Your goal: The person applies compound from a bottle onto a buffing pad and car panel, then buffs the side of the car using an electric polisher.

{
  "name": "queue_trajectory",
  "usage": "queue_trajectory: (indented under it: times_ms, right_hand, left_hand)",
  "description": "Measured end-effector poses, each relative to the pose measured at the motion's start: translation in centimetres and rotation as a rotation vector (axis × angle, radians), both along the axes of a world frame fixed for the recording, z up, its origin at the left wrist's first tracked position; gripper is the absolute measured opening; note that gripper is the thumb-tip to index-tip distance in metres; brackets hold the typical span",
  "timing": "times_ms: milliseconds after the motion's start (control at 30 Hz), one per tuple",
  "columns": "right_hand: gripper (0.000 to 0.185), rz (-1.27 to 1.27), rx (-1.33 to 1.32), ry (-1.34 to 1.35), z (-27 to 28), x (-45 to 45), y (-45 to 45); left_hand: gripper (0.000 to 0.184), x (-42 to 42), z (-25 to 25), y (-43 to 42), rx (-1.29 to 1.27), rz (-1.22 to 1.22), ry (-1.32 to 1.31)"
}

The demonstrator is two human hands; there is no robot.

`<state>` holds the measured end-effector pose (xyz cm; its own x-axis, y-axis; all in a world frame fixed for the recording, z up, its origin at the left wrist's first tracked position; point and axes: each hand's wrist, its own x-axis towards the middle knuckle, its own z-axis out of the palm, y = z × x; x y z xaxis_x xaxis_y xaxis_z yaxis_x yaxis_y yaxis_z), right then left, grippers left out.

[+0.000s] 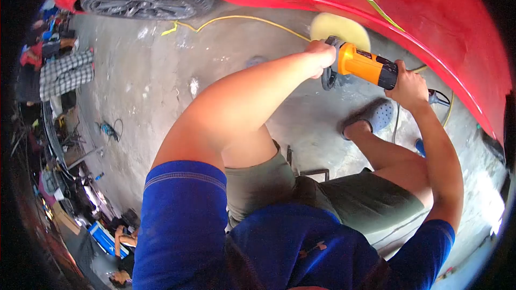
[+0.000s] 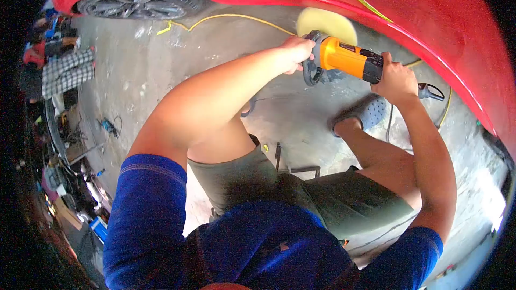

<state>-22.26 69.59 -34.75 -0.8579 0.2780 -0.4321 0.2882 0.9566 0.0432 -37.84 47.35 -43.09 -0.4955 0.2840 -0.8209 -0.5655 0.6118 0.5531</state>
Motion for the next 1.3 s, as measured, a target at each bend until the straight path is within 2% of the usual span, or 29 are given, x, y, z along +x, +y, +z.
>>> queue_trajectory:
  times_ms: [67,200,300,400,433,567,667,733,800,867,900,1000,1133,1167,1267,1300]
  right_hand:
    - [0.077,-0.019,0.043,-0.022,1.4,2.2,1.3]
    - [0.081,-0.090,0.119,-0.059,3.2,6.1,3.4]
    - [0.076,-0.038,0.147,0.043,3.1,8.6,4.3]
    - [0.073,-0.014,0.135,0.068,2.9,7.8,3.5]
    - [0.072,-0.005,0.133,0.082,2.8,7.3,2.8]
    - [0.071,0.020,0.079,0.055,-0.1,2.5,-0.9]
    - [0.076,0.011,0.002,0.072,-4.8,-0.8,-3.8]
    - [0.077,0.009,-0.070,0.108,-6.0,-2.5,-6.4]
    - [0.079,0.021,-0.115,0.136,-6.8,-3.6,-8.3]
    - [0.082,-0.012,-0.122,0.143,-7.1,-4.0,-9.4]
    - [0.082,-0.018,-0.119,0.147,-7.1,-4.0,-9.6]
    - [0.081,-0.039,-0.094,0.131,-6.8,-2.9,-8.7]
    - [0.082,-0.090,-0.070,0.127,-8.0,0.5,-4.4]
    - [0.083,-0.089,-0.064,0.135,-8.2,1.4,-2.8]
    - [0.083,-0.136,-0.075,0.132,-7.8,3.8,0.3]
    - [0.082,-0.145,-0.071,0.143,-7.9,4.5,1.5]
  left_hand:
    - [0.045,1.8,-1.4,2.6,-0.001,-0.029,0.000]
    - [0.041,5.6,0.5,5.8,0.042,-0.023,-0.061]
    - [0.039,7.0,-0.6,6.5,0.115,-0.042,-0.009]
    - [0.038,6.1,2.4,5.0,0.085,-0.010,-0.082]
    - [0.040,6.0,1.1,4.5,0.070,0.025,0.048]
    - [0.044,2.2,-1.9,0.3,0.066,0.072,0.050]
    - [0.041,-0.6,-0.6,-4.2,0.024,0.124,0.109]
    - [0.035,-1.5,0.2,-6.9,0.001,0.199,0.193]
    - [0.029,-3.0,-0.6,-9.1,0.378,0.173,0.099]
    - [0.023,-4.4,-2.1,-10.0,0.264,0.239,0.092]
    - [0.024,-5.1,-3.0,-10.0,0.122,0.171,0.143]
    - [0.025,-3.1,0.9,-7.4,0.038,0.187,0.100]
    - [0.032,-0.9,0.2,-3.2,0.010,0.013,0.116]
    - [0.037,-0.4,0.6,-1.9,0.044,-0.014,0.082]
    - [0.034,0.7,0.2,1.7,0.061,-0.085,0.069]
    - [0.030,1.3,-0.7,2.7,0.223,-0.074,0.105]
